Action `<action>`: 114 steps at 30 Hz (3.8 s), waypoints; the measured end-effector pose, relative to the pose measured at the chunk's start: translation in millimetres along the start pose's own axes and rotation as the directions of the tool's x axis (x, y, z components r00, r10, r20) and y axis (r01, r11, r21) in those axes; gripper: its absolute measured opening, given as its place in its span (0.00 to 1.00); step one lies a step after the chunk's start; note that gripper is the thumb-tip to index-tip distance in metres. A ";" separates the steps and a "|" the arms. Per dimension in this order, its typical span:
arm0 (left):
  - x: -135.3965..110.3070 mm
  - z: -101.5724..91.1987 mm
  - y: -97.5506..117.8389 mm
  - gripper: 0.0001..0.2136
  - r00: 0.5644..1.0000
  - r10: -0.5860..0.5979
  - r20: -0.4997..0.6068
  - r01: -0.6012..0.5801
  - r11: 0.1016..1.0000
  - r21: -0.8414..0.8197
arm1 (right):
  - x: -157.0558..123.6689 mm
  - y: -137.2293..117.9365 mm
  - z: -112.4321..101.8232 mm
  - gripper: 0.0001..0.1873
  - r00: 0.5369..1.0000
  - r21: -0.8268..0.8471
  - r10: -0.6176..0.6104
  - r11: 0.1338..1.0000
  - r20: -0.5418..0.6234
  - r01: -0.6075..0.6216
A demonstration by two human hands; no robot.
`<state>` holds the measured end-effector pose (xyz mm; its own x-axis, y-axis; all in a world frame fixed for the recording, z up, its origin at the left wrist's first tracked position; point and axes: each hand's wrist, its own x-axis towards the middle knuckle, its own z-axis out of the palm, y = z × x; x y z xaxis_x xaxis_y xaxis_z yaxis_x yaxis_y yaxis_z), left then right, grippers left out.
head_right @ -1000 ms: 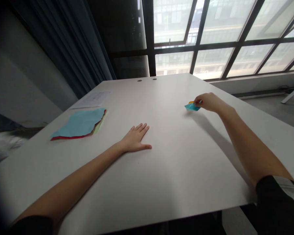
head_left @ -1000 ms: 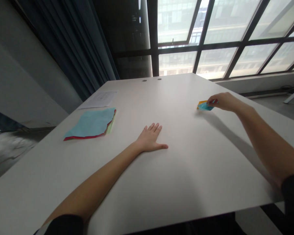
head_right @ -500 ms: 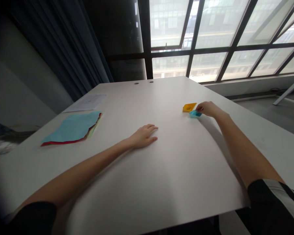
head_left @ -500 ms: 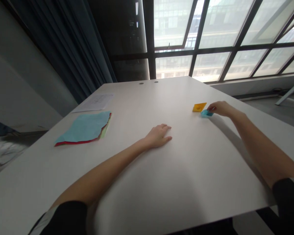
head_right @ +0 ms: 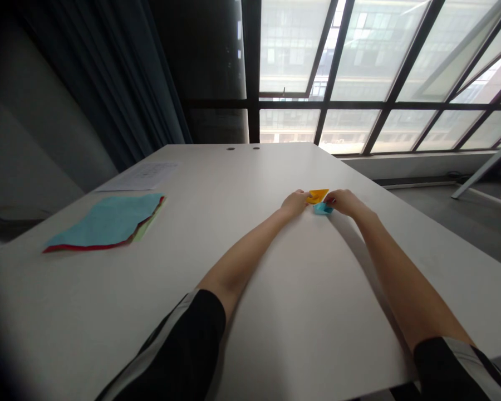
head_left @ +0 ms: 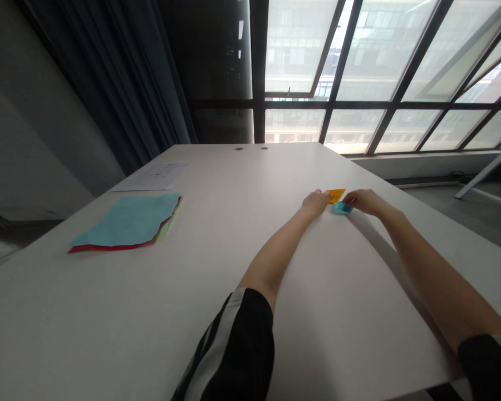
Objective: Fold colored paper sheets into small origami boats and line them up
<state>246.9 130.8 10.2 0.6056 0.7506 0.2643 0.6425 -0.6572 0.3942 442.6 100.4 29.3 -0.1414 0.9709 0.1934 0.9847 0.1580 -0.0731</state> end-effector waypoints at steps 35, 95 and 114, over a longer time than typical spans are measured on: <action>23.3 22.4 -10.6 0.12 0.988 -0.139 -0.071 0.131 0.986 -0.105 | -0.4 1.5 0.0 0.09 0.999 -0.019 0.034 0.999 -0.004 -0.034; -269.0 -123.6 -101.3 0.32 0.923 -0.340 0.179 0.247 0.882 0.401 | -47.9 -182.7 43.7 0.36 0.829 0.272 -0.551 0.816 0.096 0.510; -268.0 -127.2 -102.3 0.32 0.915 -0.352 0.195 0.259 0.886 0.384 | -47.0 -184.0 41.9 0.35 0.841 0.287 -0.536 0.820 0.080 0.495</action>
<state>-40.9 5.6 11.0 0.4199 0.9050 -0.0684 0.9065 -0.4145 0.0803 263.8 33.3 -7.3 -0.6546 0.7459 0.1233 0.7083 0.6621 -0.2450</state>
